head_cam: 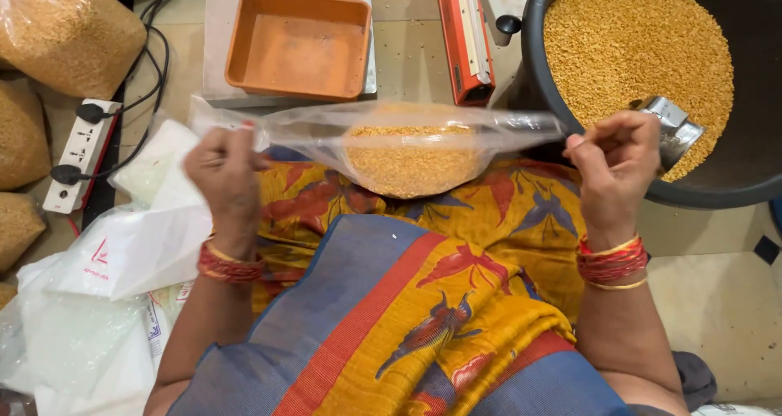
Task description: The person scoops lentils from a large bucket into plastic bags, weighs the bags on a scale, and ties each bag shut by hand.
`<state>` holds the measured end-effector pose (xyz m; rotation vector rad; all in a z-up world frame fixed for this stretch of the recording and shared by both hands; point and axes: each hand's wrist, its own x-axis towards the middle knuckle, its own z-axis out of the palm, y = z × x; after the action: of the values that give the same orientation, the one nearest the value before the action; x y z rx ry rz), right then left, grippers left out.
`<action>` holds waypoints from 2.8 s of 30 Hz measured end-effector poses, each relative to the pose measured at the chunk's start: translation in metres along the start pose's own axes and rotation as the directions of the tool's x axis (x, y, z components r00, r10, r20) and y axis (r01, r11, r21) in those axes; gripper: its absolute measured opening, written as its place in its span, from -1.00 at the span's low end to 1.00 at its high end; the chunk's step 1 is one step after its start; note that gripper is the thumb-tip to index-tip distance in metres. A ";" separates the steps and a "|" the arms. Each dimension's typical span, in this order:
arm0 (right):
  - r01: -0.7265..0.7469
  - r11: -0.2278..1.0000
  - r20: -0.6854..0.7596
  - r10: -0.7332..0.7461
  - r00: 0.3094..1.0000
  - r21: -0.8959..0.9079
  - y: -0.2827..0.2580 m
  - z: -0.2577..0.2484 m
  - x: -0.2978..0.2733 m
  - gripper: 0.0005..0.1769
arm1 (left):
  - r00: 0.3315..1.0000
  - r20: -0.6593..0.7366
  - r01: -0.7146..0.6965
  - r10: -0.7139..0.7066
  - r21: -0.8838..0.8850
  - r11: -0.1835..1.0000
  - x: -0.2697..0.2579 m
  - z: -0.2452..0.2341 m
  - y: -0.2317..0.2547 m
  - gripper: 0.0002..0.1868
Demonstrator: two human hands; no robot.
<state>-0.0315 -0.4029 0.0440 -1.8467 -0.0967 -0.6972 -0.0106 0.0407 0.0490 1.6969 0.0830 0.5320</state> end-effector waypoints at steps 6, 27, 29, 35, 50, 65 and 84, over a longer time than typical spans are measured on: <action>-0.466 0.881 0.560 0.350 0.751 0.075 0.068 0.020 -0.005 -0.04 | 0.885 0.437 0.153 -0.161 0.053 0.987 0.015 -0.009 -0.054 -0.74; -0.713 0.609 0.512 0.513 0.689 0.349 0.202 0.117 -0.016 -0.83 | 0.854 0.320 0.432 -0.409 0.001 0.902 -0.011 0.110 -0.181 -0.72; -0.577 0.759 0.437 0.427 0.792 0.304 0.242 0.130 -0.006 -0.85 | 0.897 0.221 0.346 -0.383 0.191 0.919 0.010 0.127 -0.186 -0.69; -0.691 0.683 0.339 0.609 0.718 0.236 0.233 0.133 -0.009 -0.85 | 0.950 0.022 0.309 -0.312 0.074 0.948 -0.007 0.127 -0.188 -0.59; -0.797 0.572 0.308 0.736 0.602 0.192 0.228 0.119 -0.006 -0.77 | 0.672 0.212 0.733 -0.709 -0.328 0.597 0.005 0.088 -0.219 -0.84; 0.887 0.370 0.760 -0.482 0.437 -0.275 0.125 0.090 0.047 -0.48 | 0.300 0.910 -0.953 0.286 0.300 0.044 0.050 0.043 -0.115 -0.39; 0.458 0.866 0.722 -0.186 0.666 -0.199 0.199 0.131 0.040 -0.65 | 0.619 0.773 -0.576 0.139 0.327 0.749 0.044 0.112 -0.220 -0.85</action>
<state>0.1330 -0.3753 -0.1309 -2.4145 -0.8697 -0.2247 0.1247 -0.0017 -0.1582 2.4225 -0.7965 0.0963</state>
